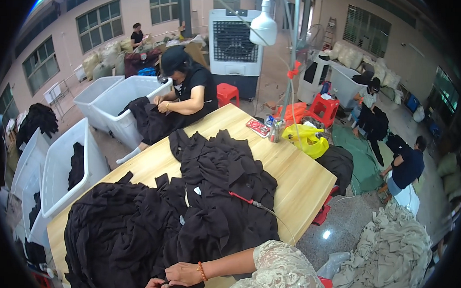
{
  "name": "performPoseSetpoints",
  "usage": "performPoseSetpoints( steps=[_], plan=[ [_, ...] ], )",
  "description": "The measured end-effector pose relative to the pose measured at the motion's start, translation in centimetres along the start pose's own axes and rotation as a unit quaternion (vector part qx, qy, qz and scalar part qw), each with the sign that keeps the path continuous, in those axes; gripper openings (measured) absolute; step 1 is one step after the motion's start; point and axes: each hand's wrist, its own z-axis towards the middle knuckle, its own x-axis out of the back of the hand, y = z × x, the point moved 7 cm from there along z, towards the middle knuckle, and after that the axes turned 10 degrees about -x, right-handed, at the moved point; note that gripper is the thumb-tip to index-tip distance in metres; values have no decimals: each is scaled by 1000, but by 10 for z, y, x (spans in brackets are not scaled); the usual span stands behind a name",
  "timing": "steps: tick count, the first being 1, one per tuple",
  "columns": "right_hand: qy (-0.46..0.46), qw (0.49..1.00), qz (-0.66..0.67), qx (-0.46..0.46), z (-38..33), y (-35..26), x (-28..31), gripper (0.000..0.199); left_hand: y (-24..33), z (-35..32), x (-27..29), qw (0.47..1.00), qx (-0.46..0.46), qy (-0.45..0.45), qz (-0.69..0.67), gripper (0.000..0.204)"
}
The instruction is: Trimming loose threads from black garments and inspecting the clothing in a factory environment.
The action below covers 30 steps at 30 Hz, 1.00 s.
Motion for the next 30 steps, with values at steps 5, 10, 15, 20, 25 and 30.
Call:
performPoseSetpoints(
  steps=[5,10,15,20,25,30],
  plan=[
    [49,991,-64,-109,-13,13,16,18,17,17,-34,984,-93,38,144,5],
    [55,987,-67,-135,-2,3,13,19,4,-8,-17,958,-55,141,243,8],
    [55,987,-114,-96,1,-5,5,16,12,-17,-23,896,-157,154,386,15],
    [31,986,-161,-33,6,-4,9,12,16,-11,-29,864,-205,158,432,19],
    [-83,984,-155,-11,2,6,-4,10,11,-10,-30,831,-235,77,499,15],
    [-19,998,1,-54,-4,20,30,14,-30,-10,-6,964,-35,7,262,14]
  ],
)
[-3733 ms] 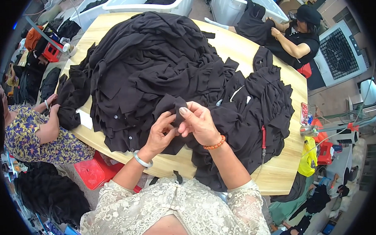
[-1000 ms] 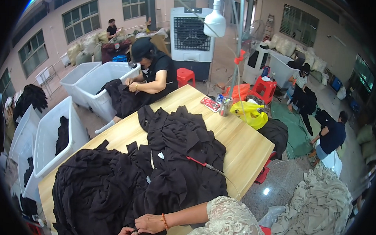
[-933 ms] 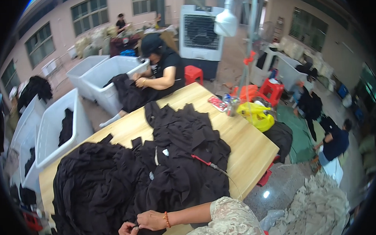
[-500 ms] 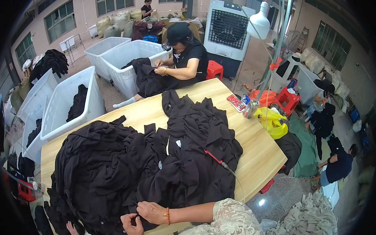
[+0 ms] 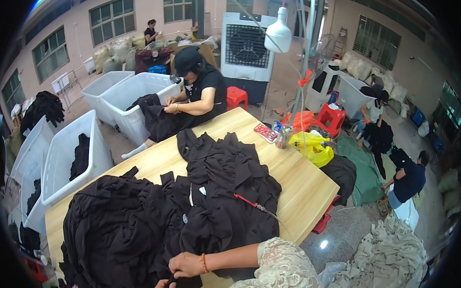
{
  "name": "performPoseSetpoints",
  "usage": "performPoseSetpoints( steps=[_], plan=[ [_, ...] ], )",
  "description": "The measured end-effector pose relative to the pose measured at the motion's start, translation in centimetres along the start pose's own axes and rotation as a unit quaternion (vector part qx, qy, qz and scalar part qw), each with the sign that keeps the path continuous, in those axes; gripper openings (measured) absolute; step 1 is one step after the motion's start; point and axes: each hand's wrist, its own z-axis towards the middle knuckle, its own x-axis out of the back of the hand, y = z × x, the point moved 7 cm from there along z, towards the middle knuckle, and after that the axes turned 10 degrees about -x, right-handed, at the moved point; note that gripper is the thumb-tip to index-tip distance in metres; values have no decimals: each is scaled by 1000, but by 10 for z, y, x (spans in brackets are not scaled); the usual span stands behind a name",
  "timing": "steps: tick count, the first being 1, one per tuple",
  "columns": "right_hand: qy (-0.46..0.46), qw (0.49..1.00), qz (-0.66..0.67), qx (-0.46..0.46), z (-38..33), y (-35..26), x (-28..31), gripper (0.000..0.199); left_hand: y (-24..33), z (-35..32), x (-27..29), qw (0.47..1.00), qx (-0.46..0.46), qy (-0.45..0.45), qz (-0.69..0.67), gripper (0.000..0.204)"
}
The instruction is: Trimming loose threads from black garments and inspecting the clothing in a factory environment.
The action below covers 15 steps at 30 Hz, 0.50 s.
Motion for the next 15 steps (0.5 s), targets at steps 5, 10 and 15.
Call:
performPoseSetpoints(
  steps=[5,10,15],
  plan=[
    [-12,981,-138,-137,9,14,7,22,20,7,4,994,-1,77,-81,12],
    [-102,986,102,-83,17,-1,-25,22,52,14,5,996,-73,49,31,8],
    [-73,991,75,-83,12,0,-16,17,35,3,-1,999,23,12,-39,17]
  ],
)
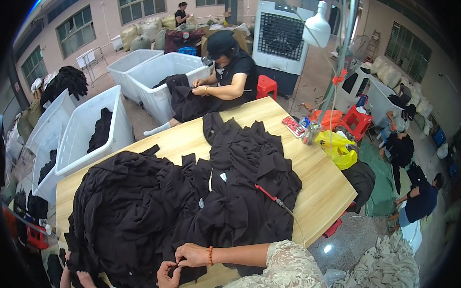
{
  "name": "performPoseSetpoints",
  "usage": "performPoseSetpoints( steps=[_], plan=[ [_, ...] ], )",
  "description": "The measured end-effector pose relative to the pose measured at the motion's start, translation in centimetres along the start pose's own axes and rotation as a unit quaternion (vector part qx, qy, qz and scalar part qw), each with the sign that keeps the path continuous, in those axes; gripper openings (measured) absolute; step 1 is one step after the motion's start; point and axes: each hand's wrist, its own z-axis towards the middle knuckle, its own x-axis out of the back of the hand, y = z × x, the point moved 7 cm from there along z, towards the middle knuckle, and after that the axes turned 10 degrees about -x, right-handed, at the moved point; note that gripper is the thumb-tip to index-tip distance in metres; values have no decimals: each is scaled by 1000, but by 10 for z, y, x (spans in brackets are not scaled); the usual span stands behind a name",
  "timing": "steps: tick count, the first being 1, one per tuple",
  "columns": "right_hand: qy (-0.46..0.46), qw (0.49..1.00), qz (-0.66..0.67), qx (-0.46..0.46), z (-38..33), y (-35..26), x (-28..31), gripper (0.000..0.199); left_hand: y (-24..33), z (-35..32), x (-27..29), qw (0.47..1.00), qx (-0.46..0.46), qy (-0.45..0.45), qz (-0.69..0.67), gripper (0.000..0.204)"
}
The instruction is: Trimming loose threads from black garments and inspecting the clothing in a factory environment.
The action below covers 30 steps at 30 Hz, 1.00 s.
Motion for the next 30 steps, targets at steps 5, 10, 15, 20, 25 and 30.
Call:
performPoseSetpoints(
  steps=[5,10,15,20,25,30],
  plan=[
    [-40,999,15,24,-7,-8,-4,16,1,-5,3,995,-19,50,83,11],
    [-28,999,14,38,-14,-2,-6,12,5,4,-5,951,-155,35,265,14],
    [24,999,0,29,-11,3,-2,15,5,15,-12,906,-201,36,370,15],
    [-26,996,67,-46,-15,10,-8,24,11,14,-8,894,-252,67,365,28],
    [-80,931,277,-224,-17,25,-8,18,78,-28,-21,891,-309,151,295,25],
    [-63,908,352,-219,-9,5,1,19,-8,-27,-45,970,-62,168,164,34]
  ],
)
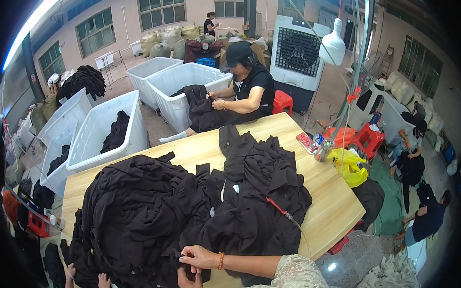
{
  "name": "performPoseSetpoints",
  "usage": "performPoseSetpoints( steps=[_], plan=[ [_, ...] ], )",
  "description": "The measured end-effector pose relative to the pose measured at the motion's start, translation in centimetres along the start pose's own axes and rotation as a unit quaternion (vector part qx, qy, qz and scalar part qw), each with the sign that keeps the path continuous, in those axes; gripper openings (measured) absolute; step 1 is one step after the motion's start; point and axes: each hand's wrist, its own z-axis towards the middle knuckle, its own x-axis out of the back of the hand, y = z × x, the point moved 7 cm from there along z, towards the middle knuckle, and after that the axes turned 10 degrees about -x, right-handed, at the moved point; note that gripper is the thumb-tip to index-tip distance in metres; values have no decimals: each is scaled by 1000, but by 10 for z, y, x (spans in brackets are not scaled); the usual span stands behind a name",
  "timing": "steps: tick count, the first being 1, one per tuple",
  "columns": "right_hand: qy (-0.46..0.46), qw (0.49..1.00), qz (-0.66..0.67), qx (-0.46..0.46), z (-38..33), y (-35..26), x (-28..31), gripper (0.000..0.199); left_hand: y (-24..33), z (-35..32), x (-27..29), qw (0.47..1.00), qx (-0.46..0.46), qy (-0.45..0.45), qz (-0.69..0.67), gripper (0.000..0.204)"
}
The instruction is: Trimming loose threads from black garments and inspecting the clothing in a factory environment.
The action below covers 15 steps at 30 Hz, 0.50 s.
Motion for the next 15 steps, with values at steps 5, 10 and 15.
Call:
performPoseSetpoints(
  steps=[5,10,15],
  plan=[
    [-5,999,42,22,-5,-14,6,20,-47,-3,-15,987,41,-104,-117,20],
    [65,988,107,87,-5,-27,32,15,18,24,33,997,-51,-26,-52,15],
    [149,975,-12,165,-18,-40,25,11,12,12,33,990,-57,-30,-128,16]
  ],
)
